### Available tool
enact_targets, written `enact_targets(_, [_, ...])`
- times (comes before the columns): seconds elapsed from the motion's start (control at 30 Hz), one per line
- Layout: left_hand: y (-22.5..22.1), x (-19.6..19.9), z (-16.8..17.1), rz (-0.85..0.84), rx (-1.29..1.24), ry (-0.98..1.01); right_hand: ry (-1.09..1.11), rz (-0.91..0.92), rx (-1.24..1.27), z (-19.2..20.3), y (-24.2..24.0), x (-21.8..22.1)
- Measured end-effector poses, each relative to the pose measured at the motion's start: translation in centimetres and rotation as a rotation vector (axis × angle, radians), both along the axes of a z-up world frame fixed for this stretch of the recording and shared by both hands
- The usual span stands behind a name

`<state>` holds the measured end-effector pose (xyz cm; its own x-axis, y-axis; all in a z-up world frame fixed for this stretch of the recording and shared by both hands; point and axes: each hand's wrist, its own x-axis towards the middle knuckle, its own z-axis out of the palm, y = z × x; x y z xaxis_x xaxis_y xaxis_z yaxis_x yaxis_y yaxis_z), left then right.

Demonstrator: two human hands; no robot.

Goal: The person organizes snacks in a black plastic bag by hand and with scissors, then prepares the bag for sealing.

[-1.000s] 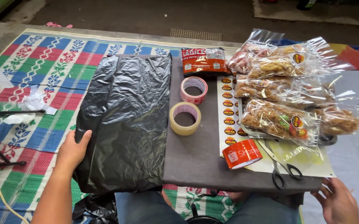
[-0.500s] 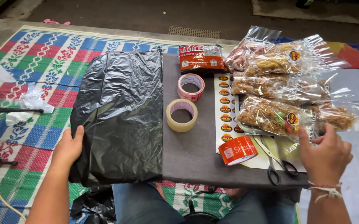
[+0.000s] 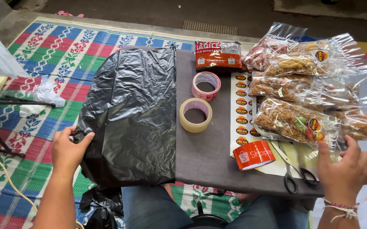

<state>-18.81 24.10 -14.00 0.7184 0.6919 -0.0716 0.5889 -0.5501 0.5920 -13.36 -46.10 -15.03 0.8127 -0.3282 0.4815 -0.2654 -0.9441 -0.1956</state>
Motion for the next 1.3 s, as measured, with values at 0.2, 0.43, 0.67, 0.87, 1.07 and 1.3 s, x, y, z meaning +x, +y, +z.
enact_targets(0.2, [-1.6, -0.5, 0.6, -0.028, 0.183, 0.079, -0.135, 0.138, 0.058, 3.0, 3.1, -1.3])
enact_targets(0.43, [-5.6, -0.2, 0.7, -0.358, 0.698, -0.317, -0.144, 0.864, 0.035, 12.0, 13.9, 2.5])
enact_targets(0.67, [-12.2, 0.6, 1.3, -0.529, 0.514, -0.114, 0.208, 1.148, -0.238, 9.5, 26.4, 13.6])
enact_targets(0.87, [-12.8, 1.3, 2.0, -0.554, 0.483, 0.303, 0.699, 0.829, -0.436, 6.0, 31.4, 19.2])
enact_targets(1.07, [-14.2, 0.6, 1.6, -0.483, 0.431, 0.284, 0.729, 0.927, -0.336, 5.1, 31.7, 18.8])
enact_targets(1.3, [-9.6, 0.1, 0.7, -0.223, 0.281, -0.341, 0.629, 0.947, -0.380, 7.7, 30.5, 19.8])
